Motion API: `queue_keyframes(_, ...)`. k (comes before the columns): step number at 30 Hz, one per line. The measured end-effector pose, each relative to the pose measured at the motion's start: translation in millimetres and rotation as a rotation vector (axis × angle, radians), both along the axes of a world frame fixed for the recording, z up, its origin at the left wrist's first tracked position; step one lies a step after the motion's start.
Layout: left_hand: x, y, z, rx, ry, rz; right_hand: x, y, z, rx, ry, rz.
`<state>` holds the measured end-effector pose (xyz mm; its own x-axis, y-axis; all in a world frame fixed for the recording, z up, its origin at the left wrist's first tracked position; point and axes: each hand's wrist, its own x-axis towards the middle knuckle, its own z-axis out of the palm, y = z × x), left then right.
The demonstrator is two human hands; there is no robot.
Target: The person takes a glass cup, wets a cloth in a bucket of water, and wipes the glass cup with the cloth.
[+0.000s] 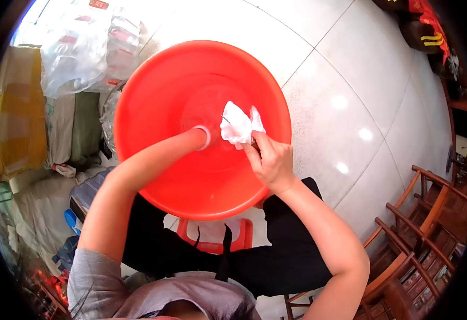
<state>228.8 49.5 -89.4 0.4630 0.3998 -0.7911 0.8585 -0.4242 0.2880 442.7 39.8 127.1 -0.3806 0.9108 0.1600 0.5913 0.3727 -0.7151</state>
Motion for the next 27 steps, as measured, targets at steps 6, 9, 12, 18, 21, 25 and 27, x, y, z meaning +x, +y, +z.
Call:
queue_keyframes(6, 35.3, 33.1, -23.3, 0.055, -0.068, 0.234, 2.8, 0.6, -1.9, -0.038, 0.128, 0.020)
queue_keyframes(9, 47.0, 44.4, -32.3, 0.061, -0.078, 0.297, 3.5, 1.7, -1.0, -0.045, 0.131, 0.044)
queue_keyframes(12, 53.3, 46.9, -27.1, 0.043, -0.093, 0.330, 1.6, 2.9, -2.1, -0.046, 0.140, 0.055)
queue_keyframes(18, 78.3, -2.1, -29.7, -0.093, -0.159, 0.346, 2.2, 2.2, -1.6, -0.063, 0.127, 0.058)
queue_keyframes(21, 79.9, -21.0, -23.0, -0.144, -0.179, 0.353, 1.9, 2.4, 0.1, -0.077, 0.127, 0.055)
queue_keyframes(25, 82.0, -28.3, -10.9, -0.174, -0.187, 0.380, 1.0, 2.3, -0.8, -0.035, 0.115, 0.049)
queue_keyframes(27, 82.6, -28.5, -9.4, -0.184, -0.189, 0.388, 1.6, 1.7, -0.9, -0.002, 0.097, 0.032)
